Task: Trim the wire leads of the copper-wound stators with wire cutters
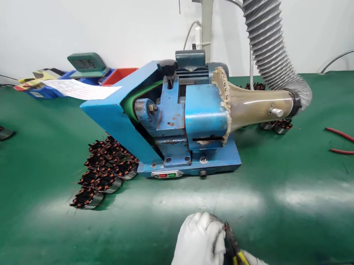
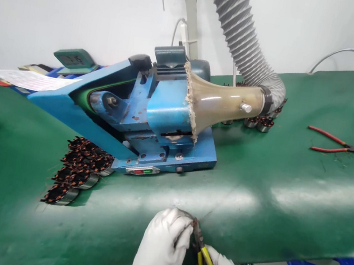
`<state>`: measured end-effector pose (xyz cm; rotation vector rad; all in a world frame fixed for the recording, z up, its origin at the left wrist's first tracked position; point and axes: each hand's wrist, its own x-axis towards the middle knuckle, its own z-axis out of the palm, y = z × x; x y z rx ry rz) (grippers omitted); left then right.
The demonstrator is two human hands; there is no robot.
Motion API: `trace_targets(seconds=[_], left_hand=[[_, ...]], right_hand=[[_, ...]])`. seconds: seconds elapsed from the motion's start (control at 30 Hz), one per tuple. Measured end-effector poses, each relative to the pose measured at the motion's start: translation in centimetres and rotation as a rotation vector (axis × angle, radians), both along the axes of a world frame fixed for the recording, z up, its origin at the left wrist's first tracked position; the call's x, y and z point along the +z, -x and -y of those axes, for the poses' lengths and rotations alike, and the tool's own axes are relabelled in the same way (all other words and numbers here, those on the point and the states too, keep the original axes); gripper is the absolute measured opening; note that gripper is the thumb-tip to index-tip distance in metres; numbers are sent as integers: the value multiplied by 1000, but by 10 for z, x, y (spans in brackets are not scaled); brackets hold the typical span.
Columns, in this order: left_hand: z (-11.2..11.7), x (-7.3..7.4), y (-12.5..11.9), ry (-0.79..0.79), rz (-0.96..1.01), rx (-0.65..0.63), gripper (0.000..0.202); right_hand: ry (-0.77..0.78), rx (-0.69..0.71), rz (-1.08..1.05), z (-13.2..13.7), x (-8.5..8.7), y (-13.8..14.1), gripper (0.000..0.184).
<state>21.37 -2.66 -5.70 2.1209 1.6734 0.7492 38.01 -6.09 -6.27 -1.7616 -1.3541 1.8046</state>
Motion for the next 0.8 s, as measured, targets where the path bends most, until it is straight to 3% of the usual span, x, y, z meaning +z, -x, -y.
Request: trace_targets(seconds=[0.23,0.4,0.6,0.67,0.73,0.8], left_hand=[[0,-2,0,-12,-15,-4,18],[1,-2,2,-29,-9,-18,17],[-6,-7,25,-164,-113,53,21],[-9,-7,34,-190,-147,77,23],[-10,-6,44,-211,-172,85,22],[-5,-5,58,-292,-234,92,16]], right_hand=[[39,-236,-36,12,-20,7,61],[71,-263,-144,7,-23,5,64],[270,-218,-804,-19,7,32,42],[296,-244,-920,-28,13,46,39],[261,-340,-984,-41,11,49,37],[136,-503,-980,-61,6,33,37]])
